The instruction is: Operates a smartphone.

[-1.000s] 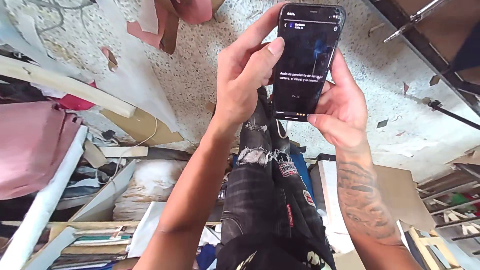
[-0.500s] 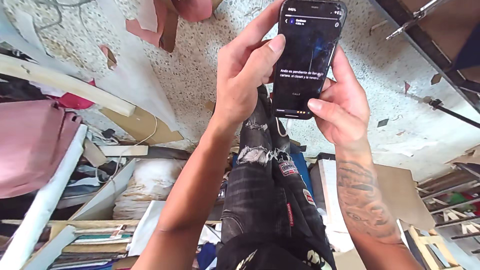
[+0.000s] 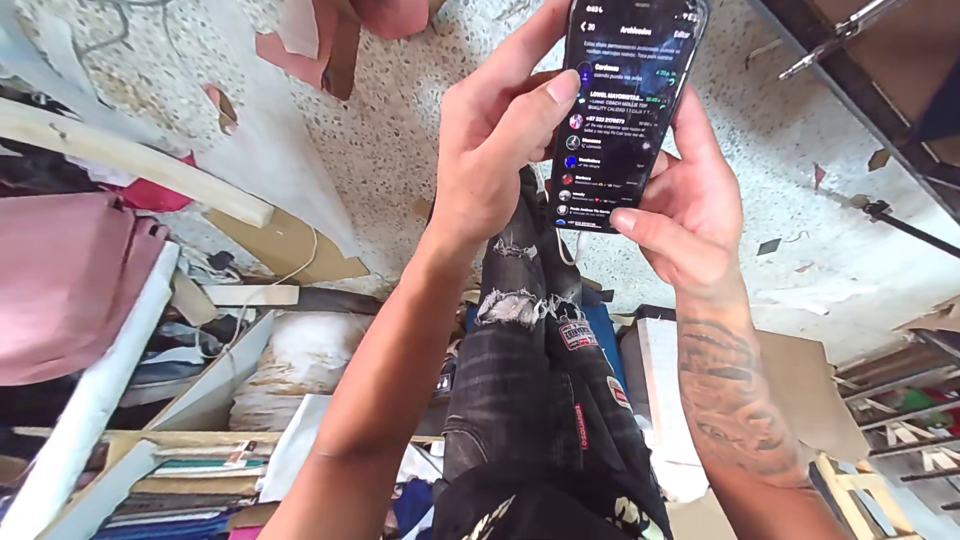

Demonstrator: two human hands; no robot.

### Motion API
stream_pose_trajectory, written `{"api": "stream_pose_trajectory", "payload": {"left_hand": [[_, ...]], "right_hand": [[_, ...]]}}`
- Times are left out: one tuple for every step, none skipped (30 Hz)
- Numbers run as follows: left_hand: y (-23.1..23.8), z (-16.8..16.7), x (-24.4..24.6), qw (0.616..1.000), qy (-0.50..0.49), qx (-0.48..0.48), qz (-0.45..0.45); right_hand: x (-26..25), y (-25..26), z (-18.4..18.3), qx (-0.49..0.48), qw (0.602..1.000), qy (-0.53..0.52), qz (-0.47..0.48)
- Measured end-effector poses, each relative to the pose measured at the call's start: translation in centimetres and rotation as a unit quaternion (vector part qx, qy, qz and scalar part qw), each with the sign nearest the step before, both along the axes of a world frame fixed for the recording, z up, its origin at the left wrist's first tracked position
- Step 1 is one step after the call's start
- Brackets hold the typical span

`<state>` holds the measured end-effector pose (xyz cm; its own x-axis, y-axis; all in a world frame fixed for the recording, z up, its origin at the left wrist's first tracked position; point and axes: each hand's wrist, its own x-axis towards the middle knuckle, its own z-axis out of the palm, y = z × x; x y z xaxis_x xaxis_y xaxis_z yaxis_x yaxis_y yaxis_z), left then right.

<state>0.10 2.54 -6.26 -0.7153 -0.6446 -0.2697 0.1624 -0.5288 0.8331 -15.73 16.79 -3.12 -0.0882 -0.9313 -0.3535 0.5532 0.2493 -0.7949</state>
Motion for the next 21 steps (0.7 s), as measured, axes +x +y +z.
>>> {"api": "stream_pose_trajectory", "payload": {"left_hand": [[-0.02, -0.05, 0.01, 1.000, 0.001, 0.000, -0.002], [-0.04, -0.08, 0.02, 1.000, 0.003, 0.001, -0.003], [-0.04, -0.09, 0.04, 1.000, 0.003, 0.003, -0.004], [-0.05, -0.10, 0.03, 1.000, 0.002, 0.003, -0.005], [-0.05, -0.10, 0.01, 1.000, 0.000, 0.003, -0.006], [-0.08, -0.10, -0.03, 1.000, 0.001, 0.002, -0.007], [-0.09, -0.10, -0.10, 1.000, 0.004, 0.003, -0.008], [-0.12, -0.09, -0.16, 1.000, 0.007, 0.003, -0.010], [-0.15, -0.07, -0.24, 1.000, 0.010, 0.003, -0.010], [-0.17, -0.05, -0.31, 1.000, 0.012, 0.004, -0.010], [-0.17, -0.01, -0.37, 1.000, 0.011, 0.004, -0.010], [-0.17, 0.02, -0.42, 1.000, 0.009, 0.006, -0.009], [-0.16, 0.03, -0.46, 1.000, 0.007, 0.007, -0.009], [-0.16, 0.02, -0.49, 1.000, 0.006, 0.008, -0.009], [-0.15, -0.03, -0.48, 1.000, 0.008, 0.008, -0.010], [-0.11, -0.10, -0.46, 1.000, 0.010, 0.007, -0.011], [-0.09, -0.20, -0.44, 1.000, 0.013, 0.006, -0.013], [-0.07, -0.28, -0.45, 1.000, 0.014, 0.003, -0.014], [-0.03, -0.33, -0.47, 1.000, 0.014, 0.000, -0.015], [0.03, -0.33, -0.53, 1.000, 0.014, -0.006, -0.016], [0.07, -0.28, -0.63, 1.000, 0.012, -0.015, -0.017]], "right_hand": [[-0.03, -0.05, 0.02, 0.001, 1.000, 0.001, 0.000], [-0.06, -0.08, 0.07, 0.004, 1.000, 0.003, 0.000], [-0.10, -0.11, 0.12, 0.006, 1.000, 0.003, 0.000], [-0.14, -0.14, 0.16, 0.007, 1.000, 0.003, 0.000], [-0.19, -0.13, 0.18, 0.007, 1.000, 0.001, 0.000], [-0.27, -0.13, 0.18, 0.006, 1.000, 0.000, 0.000], [-0.35, -0.10, 0.18, 0.006, 1.000, 0.001, -0.001], [-0.42, -0.10, 0.20, 0.006, 1.000, 0.001, -0.002], [-0.48, -0.10, 0.21, 0.007, 1.000, 0.001, -0.003], [-0.52, -0.09, 0.22, 0.007, 1.000, 0.002, -0.003], [-0.53, -0.05, 0.22, 0.006, 1.000, 0.002, -0.005], [-0.55, -0.02, 0.20, 0.006, 1.000, 0.002, -0.006], [-0.54, 0.00, 0.18, 0.006, 1.000, 0.002, -0.008], [-0.56, 0.01, 0.15, 0.005, 1.000, 0.001, -0.010], [-0.57, 0.02, 0.12, 0.003, 1.000, 0.000, -0.010], [-0.57, 0.05, 0.12, 0.001, 1.000, 0.000, -0.010], [-0.60, 0.06, 0.14, 0.000, 1.000, -0.001, -0.009], [-0.65, 0.07, 0.20, -0.001, 1.000, -0.003, -0.009], [-0.67, 0.07, 0.27, -0.001, 1.000, -0.004, -0.009], [-0.68, 0.09, 0.33, -0.001, 1.000, -0.001, -0.008], [-0.66, 0.09, 0.36, -0.003, 1.000, 0.005, -0.006]]}}
